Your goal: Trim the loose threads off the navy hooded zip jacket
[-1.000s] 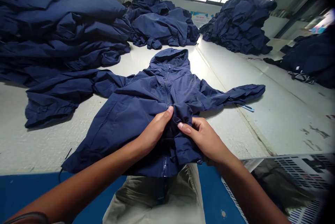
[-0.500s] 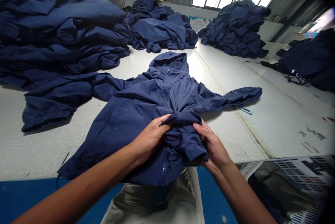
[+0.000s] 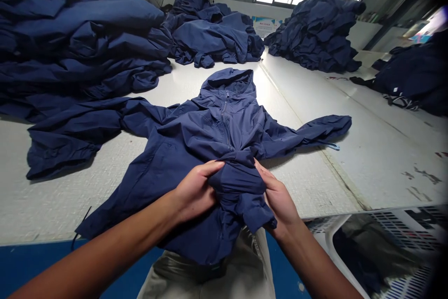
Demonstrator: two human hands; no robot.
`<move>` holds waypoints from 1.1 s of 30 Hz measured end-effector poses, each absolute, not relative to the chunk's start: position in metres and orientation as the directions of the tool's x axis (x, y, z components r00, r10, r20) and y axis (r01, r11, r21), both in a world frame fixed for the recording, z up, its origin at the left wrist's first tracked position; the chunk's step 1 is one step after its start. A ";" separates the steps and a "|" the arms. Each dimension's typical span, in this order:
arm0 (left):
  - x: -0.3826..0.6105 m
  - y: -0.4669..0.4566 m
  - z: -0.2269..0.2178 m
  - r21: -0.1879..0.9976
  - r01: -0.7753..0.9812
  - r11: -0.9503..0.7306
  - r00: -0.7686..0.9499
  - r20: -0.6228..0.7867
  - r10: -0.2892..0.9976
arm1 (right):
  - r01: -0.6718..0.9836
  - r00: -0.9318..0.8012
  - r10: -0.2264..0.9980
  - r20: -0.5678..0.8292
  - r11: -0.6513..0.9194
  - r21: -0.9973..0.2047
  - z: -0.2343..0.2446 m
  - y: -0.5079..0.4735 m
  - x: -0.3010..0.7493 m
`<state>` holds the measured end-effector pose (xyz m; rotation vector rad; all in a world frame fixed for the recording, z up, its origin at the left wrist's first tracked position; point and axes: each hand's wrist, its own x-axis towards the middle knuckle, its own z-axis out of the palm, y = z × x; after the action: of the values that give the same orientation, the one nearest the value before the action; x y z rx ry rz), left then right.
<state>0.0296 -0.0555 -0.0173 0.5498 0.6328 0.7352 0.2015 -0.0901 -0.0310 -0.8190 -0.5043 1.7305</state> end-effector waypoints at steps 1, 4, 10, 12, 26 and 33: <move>0.028 -0.054 -0.018 0.647 -0.423 0.635 0.581 -0.344 0.737 | -0.658 -0.157 0.949 -0.274 -0.307 -0.687 -0.031 -0.089 0.200; 0.027 -0.052 -0.016 0.703 -0.381 0.601 0.608 -0.299 0.735 | -0.632 -0.091 0.963 -0.253 -0.252 -0.732 -0.033 -0.088 0.203; 0.009 -0.080 0.018 0.998 0.062 0.012 0.669 -0.050 0.742 | 0.108 -0.160 0.981 0.106 0.124 -0.986 -0.012 -0.120 0.263; 0.001 -0.089 0.034 0.957 0.189 -0.220 0.672 0.037 0.740 | 0.443 -0.245 0.939 0.243 0.331 -0.833 0.002 -0.137 0.286; 0.051 0.010 0.017 0.251 0.278 -0.927 0.927 0.181 0.328 | 0.778 -0.542 0.839 0.045 0.522 -0.350 0.019 -0.129 0.253; 0.077 0.038 0.007 0.208 0.368 -0.906 0.921 0.053 0.386 | 0.644 -0.683 0.710 -0.171 0.476 -0.599 0.016 -0.148 0.240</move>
<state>0.0766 0.0381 0.0072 2.8869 0.5728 0.1377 0.2399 -0.1482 0.0157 -1.2022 -2.6113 0.9927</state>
